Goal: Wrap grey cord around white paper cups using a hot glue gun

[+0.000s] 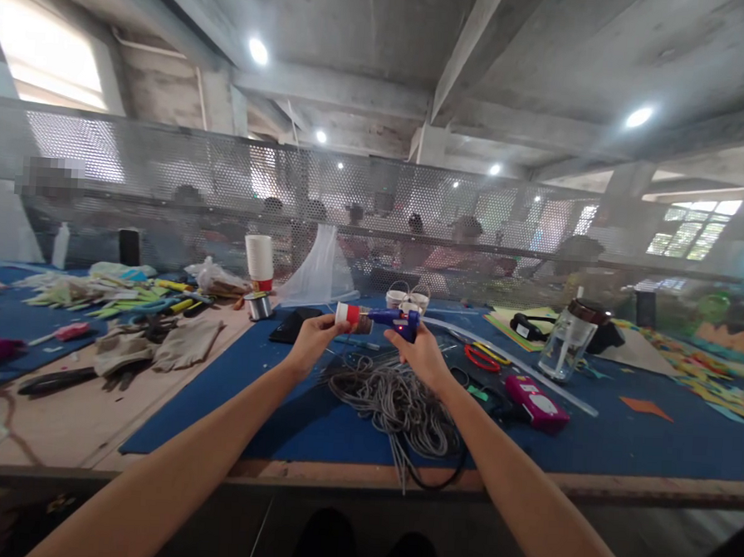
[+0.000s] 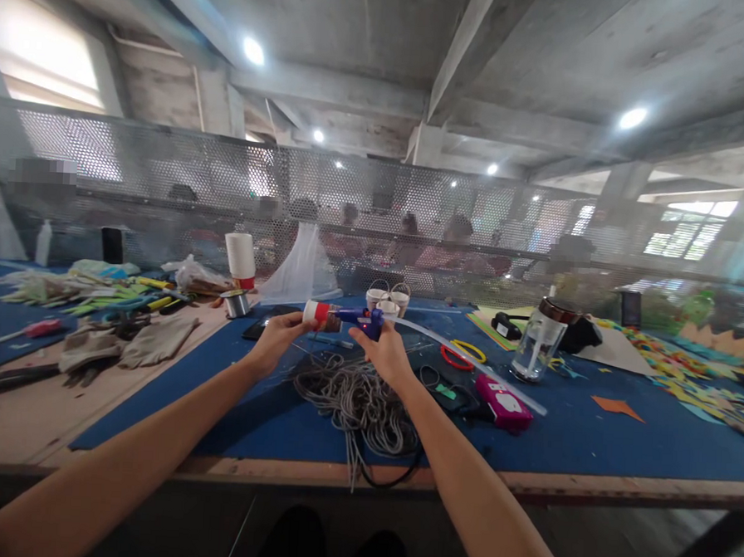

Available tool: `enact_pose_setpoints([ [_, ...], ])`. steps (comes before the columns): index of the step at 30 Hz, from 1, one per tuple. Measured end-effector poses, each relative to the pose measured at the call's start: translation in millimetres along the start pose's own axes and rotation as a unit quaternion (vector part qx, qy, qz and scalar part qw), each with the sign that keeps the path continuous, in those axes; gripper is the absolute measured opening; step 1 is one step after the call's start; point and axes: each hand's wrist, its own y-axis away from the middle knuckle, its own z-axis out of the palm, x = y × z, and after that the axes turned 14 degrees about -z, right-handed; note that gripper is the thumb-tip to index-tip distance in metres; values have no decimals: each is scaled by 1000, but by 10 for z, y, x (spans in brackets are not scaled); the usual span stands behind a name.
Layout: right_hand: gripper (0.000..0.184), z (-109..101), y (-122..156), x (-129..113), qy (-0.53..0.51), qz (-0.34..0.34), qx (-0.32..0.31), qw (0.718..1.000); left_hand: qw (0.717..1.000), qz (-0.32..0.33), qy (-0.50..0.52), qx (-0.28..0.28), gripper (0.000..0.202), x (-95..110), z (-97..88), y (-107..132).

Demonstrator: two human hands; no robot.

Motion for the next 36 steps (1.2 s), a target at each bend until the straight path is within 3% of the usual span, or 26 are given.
enact_pose_setpoints([
  [5, 45, -57, -42, 107, -18, 10, -6, 1000, 999, -19, 36, 3, 42, -38, -36, -49],
  [10, 54, -111, -78, 299, 124, 46, -6, 991, 996, -38, 72, 33, 41, -58, -70, -85],
  [16, 60, -114, -130, 510, 243, 132, -81, 958, 995, -45, 83, 42, 32, -79, -100, -114],
  [20, 63, -104, -167, 550, 282, 205, -126, 929, 992, -55, 109, 45, 32, -80, -100, -119],
  [25, 68, -110, -179, 553, 315, 248, -147, 904, 990, -56, 122, 35, 35, -68, -92, -107],
  [30, 69, -103, -168, 520, 371, 241, -155, 883, 991, -56, 121, 26, 37, -65, -80, -90],
  [36, 60, -82, -96, 428, 465, 147, -146, 861, 991, -51, 121, 22, 35, -67, -61, -81],
])
